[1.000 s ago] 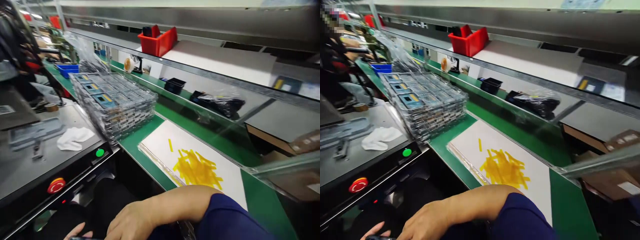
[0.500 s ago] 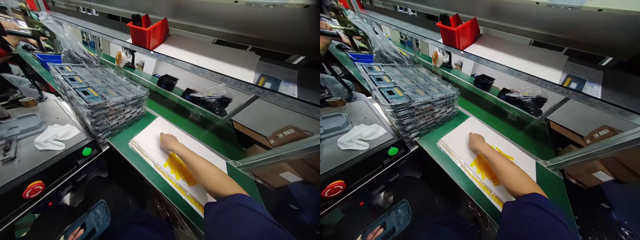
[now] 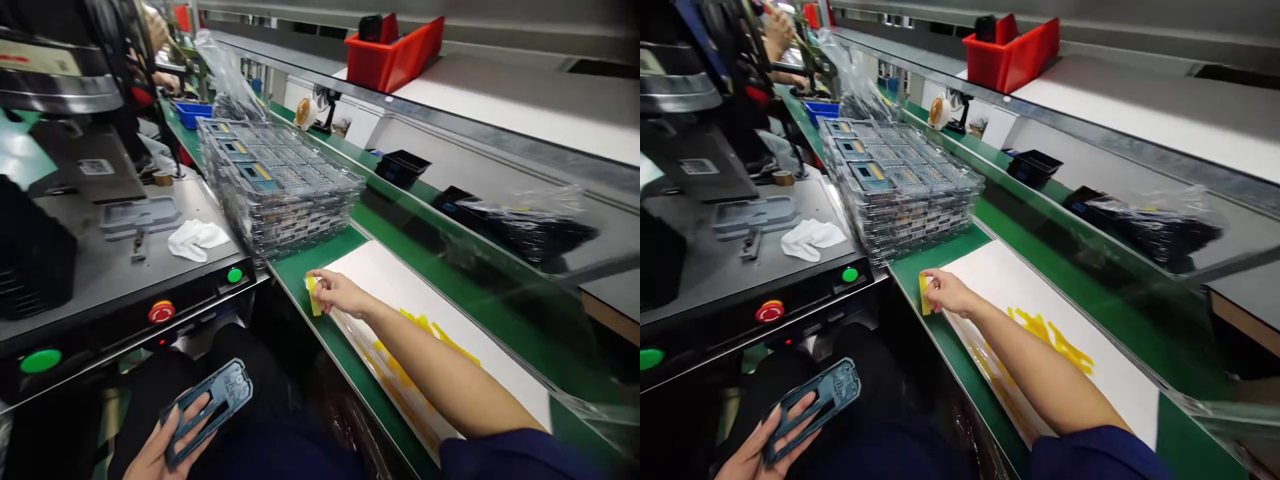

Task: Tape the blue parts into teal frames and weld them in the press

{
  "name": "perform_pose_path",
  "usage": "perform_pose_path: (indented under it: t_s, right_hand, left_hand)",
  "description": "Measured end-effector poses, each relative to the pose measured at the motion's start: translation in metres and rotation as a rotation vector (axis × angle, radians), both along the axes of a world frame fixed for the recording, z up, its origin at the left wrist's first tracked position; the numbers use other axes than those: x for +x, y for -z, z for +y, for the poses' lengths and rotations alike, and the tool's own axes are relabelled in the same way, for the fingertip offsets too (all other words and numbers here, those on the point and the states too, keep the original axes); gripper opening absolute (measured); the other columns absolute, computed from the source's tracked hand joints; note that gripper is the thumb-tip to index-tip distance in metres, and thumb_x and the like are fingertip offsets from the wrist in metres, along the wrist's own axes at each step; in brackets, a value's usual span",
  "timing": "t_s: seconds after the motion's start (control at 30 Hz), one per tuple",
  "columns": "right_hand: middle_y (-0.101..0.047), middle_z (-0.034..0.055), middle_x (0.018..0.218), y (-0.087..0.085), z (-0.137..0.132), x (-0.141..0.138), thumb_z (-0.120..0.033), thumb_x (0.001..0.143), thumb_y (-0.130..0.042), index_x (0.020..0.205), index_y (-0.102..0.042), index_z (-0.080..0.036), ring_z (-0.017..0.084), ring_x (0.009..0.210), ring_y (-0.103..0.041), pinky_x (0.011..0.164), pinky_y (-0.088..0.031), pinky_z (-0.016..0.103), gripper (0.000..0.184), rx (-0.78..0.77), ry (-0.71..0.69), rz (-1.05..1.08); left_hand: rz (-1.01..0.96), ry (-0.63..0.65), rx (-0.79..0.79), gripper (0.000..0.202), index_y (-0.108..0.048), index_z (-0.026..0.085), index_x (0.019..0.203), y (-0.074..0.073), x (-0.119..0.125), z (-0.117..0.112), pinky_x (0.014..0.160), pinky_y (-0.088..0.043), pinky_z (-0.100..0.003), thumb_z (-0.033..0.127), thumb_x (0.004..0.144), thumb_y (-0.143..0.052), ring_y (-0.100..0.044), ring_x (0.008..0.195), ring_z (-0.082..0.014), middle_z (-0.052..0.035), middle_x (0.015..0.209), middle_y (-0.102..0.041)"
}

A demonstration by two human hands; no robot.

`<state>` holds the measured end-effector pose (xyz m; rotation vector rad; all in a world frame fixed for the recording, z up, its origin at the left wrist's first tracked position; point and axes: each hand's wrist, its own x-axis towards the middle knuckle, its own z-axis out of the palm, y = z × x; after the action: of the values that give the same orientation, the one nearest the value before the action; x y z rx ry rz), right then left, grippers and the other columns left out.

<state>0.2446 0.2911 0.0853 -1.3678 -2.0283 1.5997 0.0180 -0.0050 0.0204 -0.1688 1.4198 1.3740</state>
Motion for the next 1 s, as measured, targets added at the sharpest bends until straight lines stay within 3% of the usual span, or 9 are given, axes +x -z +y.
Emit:
perform_pose_path:
  t_s: [0.07,0.17,0.23,0.33,0.43,0.57,0.67,0.77,1.0]
  right_hand:
    - [-0.054,-0.0095,0.062,0.008,-0.023,-0.033,-0.017,0.071,-0.059,0.112,-0.047,-0.018,0.008,0.046,-0.055,0.042,-0.046,0.019,0.043,-0.211,-0.062,0.259]
    - [-0.053,-0.0108,0.057,0.02,-0.057,-0.076,-0.02,0.068,-0.064,0.099,-0.048,-0.018,0.007,0.045,-0.054,0.041,-0.045,0.017,0.035,-0.373,-0.177,0.379]
    - [-0.054,-0.0107,0.059,0.029,-0.077,-0.098,-0.021,0.069,-0.065,0.104,-0.048,-0.017,0.006,0.044,-0.053,0.041,-0.044,0.017,0.04,-0.458,-0.252,0.421]
    - [-0.055,-0.0099,0.062,0.045,-0.101,-0.119,-0.024,0.071,-0.068,0.117,-0.046,-0.018,0.006,0.045,-0.054,0.043,-0.045,0.018,0.051,-0.523,-0.345,0.468]
    - [-0.056,-0.008,0.062,0.063,-0.118,-0.129,-0.032,0.077,-0.067,0.114,-0.05,-0.018,0.007,0.047,-0.056,0.047,-0.048,0.021,0.043,-0.501,-0.371,0.516]
    - [-0.065,-0.0009,0.067,0.075,-0.13,-0.127,-0.035,0.085,-0.061,0.095,-0.057,-0.018,0.011,0.058,-0.062,0.057,-0.053,0.026,0.02,-0.314,-0.426,0.543]
    - [-0.07,0.005,0.084,0.07,-0.131,-0.122,-0.027,0.087,-0.057,0.09,-0.063,-0.019,0.015,0.075,-0.067,0.069,-0.057,0.029,0.01,0.051,-0.594,0.636]
    - [-0.071,0.007,0.098,0.061,-0.128,-0.118,-0.017,0.088,-0.053,0.095,-0.065,-0.02,0.015,0.093,-0.067,0.083,-0.057,0.03,0.014,0.338,-0.766,0.756]
    - [-0.07,0.0104,0.104,0.062,-0.126,-0.115,-0.009,0.088,-0.049,0.099,-0.063,-0.017,0.014,0.101,-0.066,0.087,-0.057,0.025,0.02,0.558,-0.994,0.808]
  left_hand:
    - [0.037,-0.06,0.032,0.041,-0.051,0.013,0.125,-0.003,0.001,0.004,0.094,-0.05,-0.054,0.02,0.085,-0.059,-0.06,0.11,-0.0331,-0.0179,0.12,-0.064]
    - [-0.002,-0.11,0.076,0.048,-0.046,0.018,0.13,-0.001,-0.004,0.002,0.091,-0.051,-0.057,0.02,0.084,-0.062,-0.061,0.108,-0.0351,-0.0179,0.121,-0.063]
    - [-0.059,-0.13,0.106,0.051,-0.044,0.019,0.13,0.0,-0.007,-0.003,0.092,-0.051,-0.057,0.024,0.083,-0.064,-0.061,0.109,-0.0359,-0.0181,0.123,-0.062]
    - [-0.111,-0.162,0.123,0.049,-0.045,0.018,0.128,0.0,-0.011,-0.011,0.091,-0.051,-0.054,0.031,0.084,-0.063,-0.062,0.107,-0.0364,-0.0188,0.121,-0.062]
    - [-0.121,-0.185,0.121,0.046,-0.047,0.016,0.125,-0.002,-0.012,-0.015,0.089,-0.052,-0.052,0.035,0.086,-0.061,-0.064,0.104,-0.035,-0.0192,0.118,-0.063]
    - [-0.108,-0.211,0.106,0.043,-0.048,0.017,0.122,-0.001,-0.011,-0.013,0.085,-0.053,-0.051,0.037,0.086,-0.06,-0.067,0.097,-0.0316,-0.0172,0.115,-0.065]
    - [-0.127,-0.187,0.131,0.041,-0.049,0.017,0.12,0.0,-0.009,-0.009,0.082,-0.055,-0.049,0.038,0.087,-0.059,-0.066,0.098,-0.0327,-0.0162,0.112,-0.067]
    - [-0.131,-0.154,0.14,0.038,-0.051,0.015,0.118,-0.001,-0.009,-0.004,0.077,-0.056,-0.045,0.038,0.088,-0.057,-0.067,0.094,-0.0313,-0.016,0.109,-0.068]
    - [-0.126,-0.156,0.109,0.03,-0.053,0.014,0.108,-0.004,-0.011,-0.001,0.075,-0.057,-0.046,0.038,0.089,-0.055,-0.068,0.083,-0.0247,-0.015,0.108,-0.067]
